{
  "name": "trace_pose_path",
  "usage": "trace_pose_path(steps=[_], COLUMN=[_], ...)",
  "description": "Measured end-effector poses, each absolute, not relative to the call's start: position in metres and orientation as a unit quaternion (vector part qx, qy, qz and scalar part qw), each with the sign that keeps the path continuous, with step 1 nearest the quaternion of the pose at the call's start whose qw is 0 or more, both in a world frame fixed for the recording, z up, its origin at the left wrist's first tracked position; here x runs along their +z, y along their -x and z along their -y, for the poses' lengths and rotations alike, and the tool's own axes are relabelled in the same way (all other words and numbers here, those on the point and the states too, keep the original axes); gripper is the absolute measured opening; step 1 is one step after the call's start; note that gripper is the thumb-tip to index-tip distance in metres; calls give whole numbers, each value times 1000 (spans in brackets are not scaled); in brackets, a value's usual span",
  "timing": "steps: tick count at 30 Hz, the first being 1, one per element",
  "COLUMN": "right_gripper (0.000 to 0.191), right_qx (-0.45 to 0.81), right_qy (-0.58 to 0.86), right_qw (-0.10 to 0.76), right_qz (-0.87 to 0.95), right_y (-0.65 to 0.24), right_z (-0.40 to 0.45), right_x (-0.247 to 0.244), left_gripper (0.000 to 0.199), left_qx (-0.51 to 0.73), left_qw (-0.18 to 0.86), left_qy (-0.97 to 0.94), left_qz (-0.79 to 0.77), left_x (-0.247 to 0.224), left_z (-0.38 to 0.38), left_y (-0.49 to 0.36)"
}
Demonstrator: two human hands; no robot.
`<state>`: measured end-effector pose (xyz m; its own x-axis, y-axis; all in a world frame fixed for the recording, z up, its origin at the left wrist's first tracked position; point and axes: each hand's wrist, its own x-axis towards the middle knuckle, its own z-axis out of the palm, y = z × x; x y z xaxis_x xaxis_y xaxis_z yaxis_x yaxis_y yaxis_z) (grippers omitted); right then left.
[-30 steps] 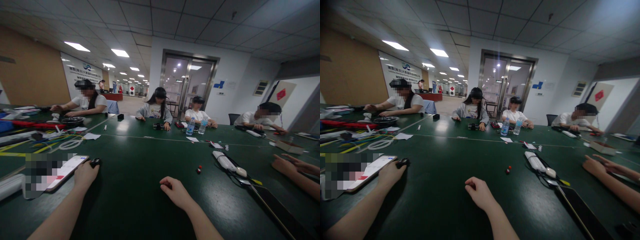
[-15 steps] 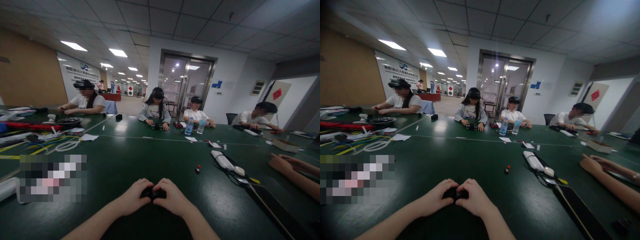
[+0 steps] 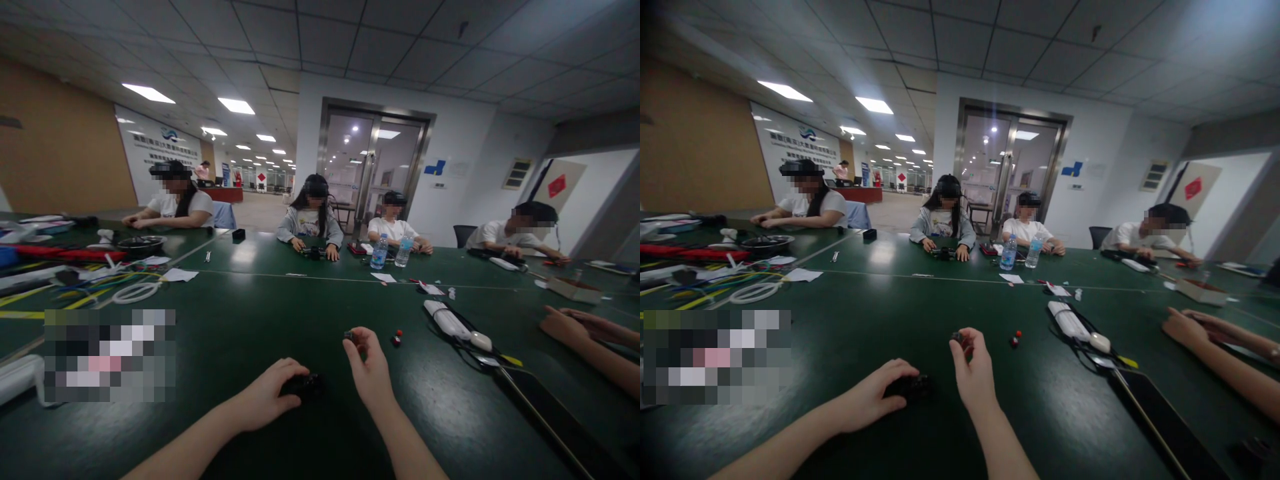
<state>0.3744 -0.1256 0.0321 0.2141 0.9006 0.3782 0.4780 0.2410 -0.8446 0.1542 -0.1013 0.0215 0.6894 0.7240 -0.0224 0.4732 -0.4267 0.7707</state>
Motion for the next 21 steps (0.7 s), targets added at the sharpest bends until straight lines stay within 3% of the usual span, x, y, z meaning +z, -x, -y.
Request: trace_pose_path(steps=[9, 21], right_gripper=[33, 30], right_qx=[229, 243], right_qy=[552, 558], right_qw=[563, 529], right_qz=[570, 591], right_y=[-373, -373], right_z=[123, 125], right_x=[23, 28], left_gripper=[44, 37], left_qx=[150, 155], left_qw=[382, 369], left_qy=[-830, -840], left_qz=[-378, -366], left_x=[20, 29], left_z=[98, 104], left_y=[-154, -155])
